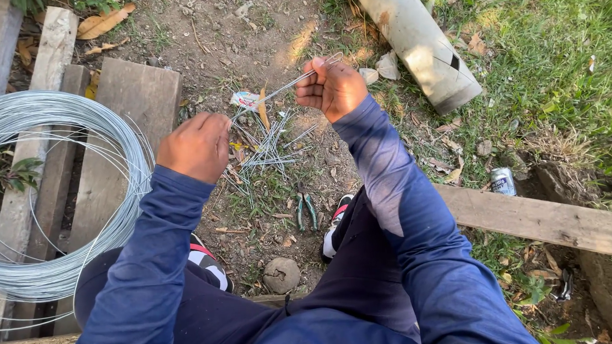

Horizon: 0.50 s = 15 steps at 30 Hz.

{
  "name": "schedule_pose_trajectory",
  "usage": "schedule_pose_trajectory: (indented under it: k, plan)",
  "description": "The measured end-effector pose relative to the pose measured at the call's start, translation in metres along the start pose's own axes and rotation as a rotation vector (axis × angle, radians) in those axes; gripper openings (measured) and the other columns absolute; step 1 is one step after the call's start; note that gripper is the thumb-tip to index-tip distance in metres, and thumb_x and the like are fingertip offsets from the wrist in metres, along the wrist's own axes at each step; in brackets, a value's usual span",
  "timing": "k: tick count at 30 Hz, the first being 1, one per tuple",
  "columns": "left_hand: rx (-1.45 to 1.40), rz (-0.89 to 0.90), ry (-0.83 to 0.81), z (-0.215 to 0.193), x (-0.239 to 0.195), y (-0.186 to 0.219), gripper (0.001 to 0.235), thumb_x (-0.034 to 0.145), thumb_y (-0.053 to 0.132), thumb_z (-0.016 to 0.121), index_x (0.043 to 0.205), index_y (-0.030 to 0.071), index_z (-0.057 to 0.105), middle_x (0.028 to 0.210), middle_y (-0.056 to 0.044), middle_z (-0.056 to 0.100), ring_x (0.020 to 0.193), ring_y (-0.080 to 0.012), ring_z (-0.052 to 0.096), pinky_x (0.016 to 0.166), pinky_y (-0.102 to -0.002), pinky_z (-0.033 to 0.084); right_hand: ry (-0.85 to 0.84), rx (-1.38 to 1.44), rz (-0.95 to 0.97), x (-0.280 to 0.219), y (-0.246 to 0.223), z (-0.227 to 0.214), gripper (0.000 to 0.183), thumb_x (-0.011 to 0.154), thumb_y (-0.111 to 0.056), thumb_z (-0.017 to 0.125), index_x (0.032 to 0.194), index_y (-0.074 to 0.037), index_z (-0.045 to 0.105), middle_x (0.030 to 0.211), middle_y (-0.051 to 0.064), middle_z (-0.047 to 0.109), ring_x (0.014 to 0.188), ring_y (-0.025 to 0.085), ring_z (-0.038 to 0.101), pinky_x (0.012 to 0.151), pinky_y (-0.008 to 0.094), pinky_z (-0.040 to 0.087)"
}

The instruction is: Straightening and separating thin metal wires from a pile on the ground

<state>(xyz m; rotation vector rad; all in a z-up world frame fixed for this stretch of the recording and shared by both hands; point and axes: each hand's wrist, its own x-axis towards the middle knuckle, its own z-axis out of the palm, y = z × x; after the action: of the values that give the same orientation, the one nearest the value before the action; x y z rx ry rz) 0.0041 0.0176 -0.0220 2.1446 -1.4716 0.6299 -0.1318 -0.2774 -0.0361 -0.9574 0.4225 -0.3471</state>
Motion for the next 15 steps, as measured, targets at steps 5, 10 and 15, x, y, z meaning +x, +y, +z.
schedule_pose_trajectory:
  k: [5, 10, 15]
  plan:
    - [0.053, -0.047, 0.017, -0.013, 0.003, -0.002, 0.008, 0.099, 0.03, 0.064, 0.097, 0.026, 0.07, 0.084, 0.001, 0.065, 0.073, -0.025, 0.072, 0.062, -0.038, 0.06, 0.012, -0.032, -0.041, 0.007, 0.009, -0.001, 0.032, 0.102, -0.032, 0.058, 0.112, -0.002, 0.065, 0.091, 0.019, 0.077, 0.075, 0.028, 0.079, 0.068, 0.043, 0.071]
    - [-0.027, -0.083, -0.014, -0.038, 0.008, -0.003, 0.006, 0.1, 0.025, 0.068, 0.098, 0.022, 0.073, 0.085, -0.002, 0.069, 0.077, -0.0301, 0.073, 0.065, -0.04, 0.061, 0.035, -0.051, -0.078, 0.005, 0.006, -0.004, 0.035, 0.102, -0.033, 0.06, 0.114, -0.001, 0.066, 0.09, 0.018, 0.076, 0.072, 0.027, 0.078, 0.065, 0.042, 0.07]
    - [-0.26, -0.325, -0.223, -0.061, 0.015, -0.007, 0.014, 0.102, 0.025, 0.065, 0.093, 0.017, 0.072, 0.077, -0.011, 0.068, 0.078, -0.0407, 0.069, 0.068, -0.051, 0.056, 0.042, 0.003, -0.192, 0.011, 0.007, -0.006, 0.034, 0.103, -0.029, 0.06, 0.116, 0.002, 0.067, 0.089, 0.018, 0.075, 0.072, 0.025, 0.078, 0.066, 0.041, 0.071]
